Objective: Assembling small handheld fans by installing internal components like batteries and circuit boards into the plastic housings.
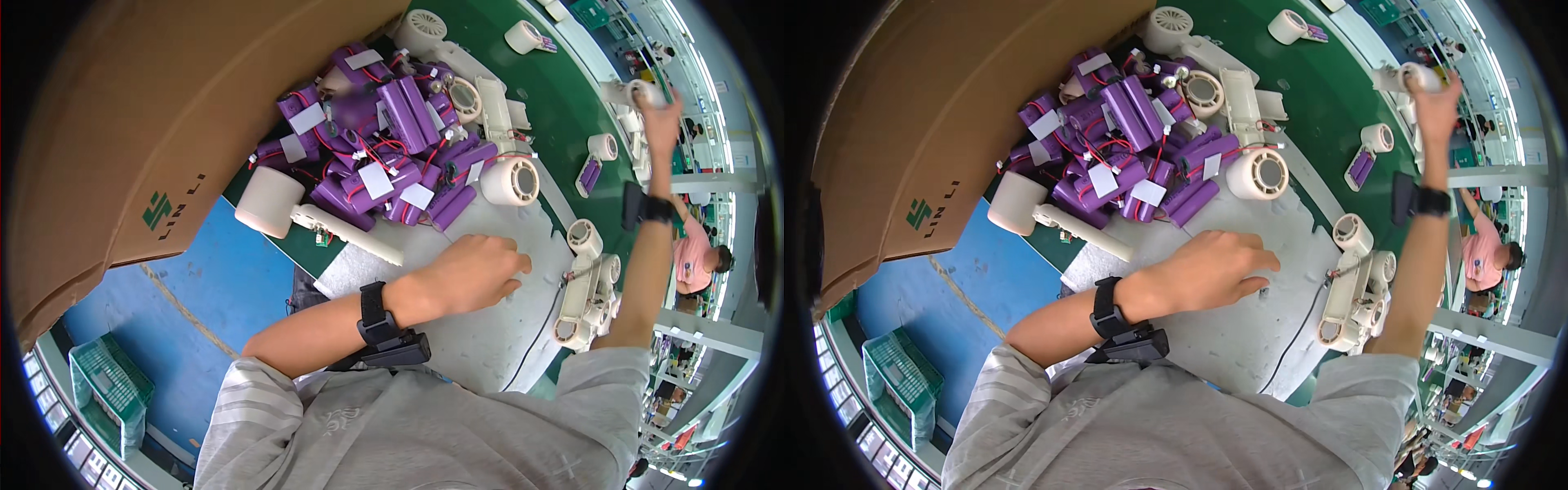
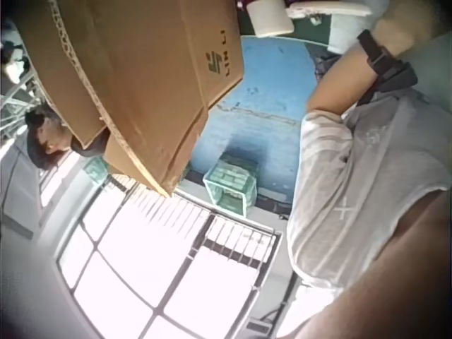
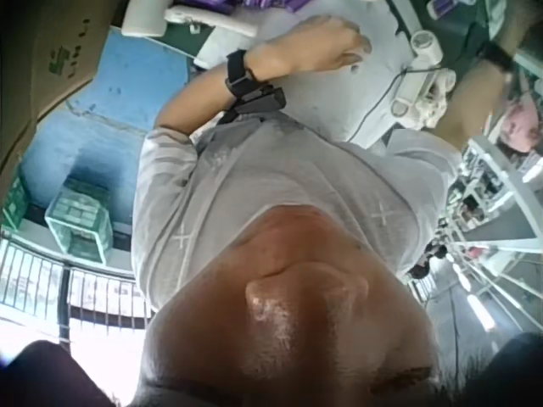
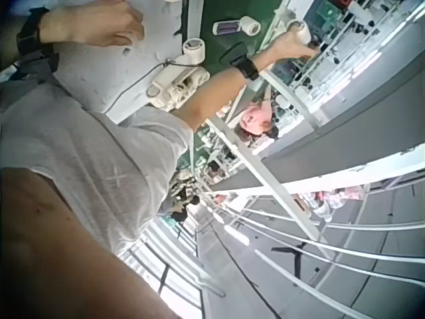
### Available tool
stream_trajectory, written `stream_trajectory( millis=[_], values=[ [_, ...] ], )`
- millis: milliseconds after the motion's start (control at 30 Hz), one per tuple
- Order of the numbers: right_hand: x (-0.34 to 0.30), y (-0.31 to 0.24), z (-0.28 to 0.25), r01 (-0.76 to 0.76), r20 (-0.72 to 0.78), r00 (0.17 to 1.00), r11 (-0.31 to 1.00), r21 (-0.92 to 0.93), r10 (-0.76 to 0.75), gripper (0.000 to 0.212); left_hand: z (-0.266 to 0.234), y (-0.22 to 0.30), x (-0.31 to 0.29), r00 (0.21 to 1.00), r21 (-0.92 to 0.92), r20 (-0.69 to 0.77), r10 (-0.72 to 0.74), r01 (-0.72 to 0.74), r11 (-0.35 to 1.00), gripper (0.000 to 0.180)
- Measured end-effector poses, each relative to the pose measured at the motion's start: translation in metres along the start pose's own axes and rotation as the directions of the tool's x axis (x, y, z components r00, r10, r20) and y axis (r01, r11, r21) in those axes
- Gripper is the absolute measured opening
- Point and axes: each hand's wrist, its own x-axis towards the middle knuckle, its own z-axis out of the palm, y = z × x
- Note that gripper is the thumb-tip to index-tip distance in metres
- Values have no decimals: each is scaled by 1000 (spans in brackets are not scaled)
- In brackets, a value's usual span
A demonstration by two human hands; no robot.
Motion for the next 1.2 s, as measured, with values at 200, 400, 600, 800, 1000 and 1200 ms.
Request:
stream_trajectory(
  millis=[200,400,600,800,1000,1200],
  values=[
    [-58,-66,-174,-412,635,772,750,518,-14,83,-3,6,3,966,-181,-258,3,-52,982,28],
    [-178,-87,-149,-773,900,101,536,338,-423,63,-6,14,1,976,-267,-218,-26,-34,963,38],
    [-177,-102,-142,-637,961,10,739,219,-276,42,6,-6,-1,989,-68,131,66,-57,996,31],
    [-137,-175,-100,9,757,528,894,449,-386,29,1,-5,1,980,-116,153,131,-114,987,24],
    [-120,-194,-88,37,753,503,881,472,-424,27,2,-2,3,975,-131,175,135,-113,985,18],
    [-134,-193,-180,16,430,763,680,733,-482,14,1,-13,-5,981,-197,145,129,-99,975,16]
  ],
)
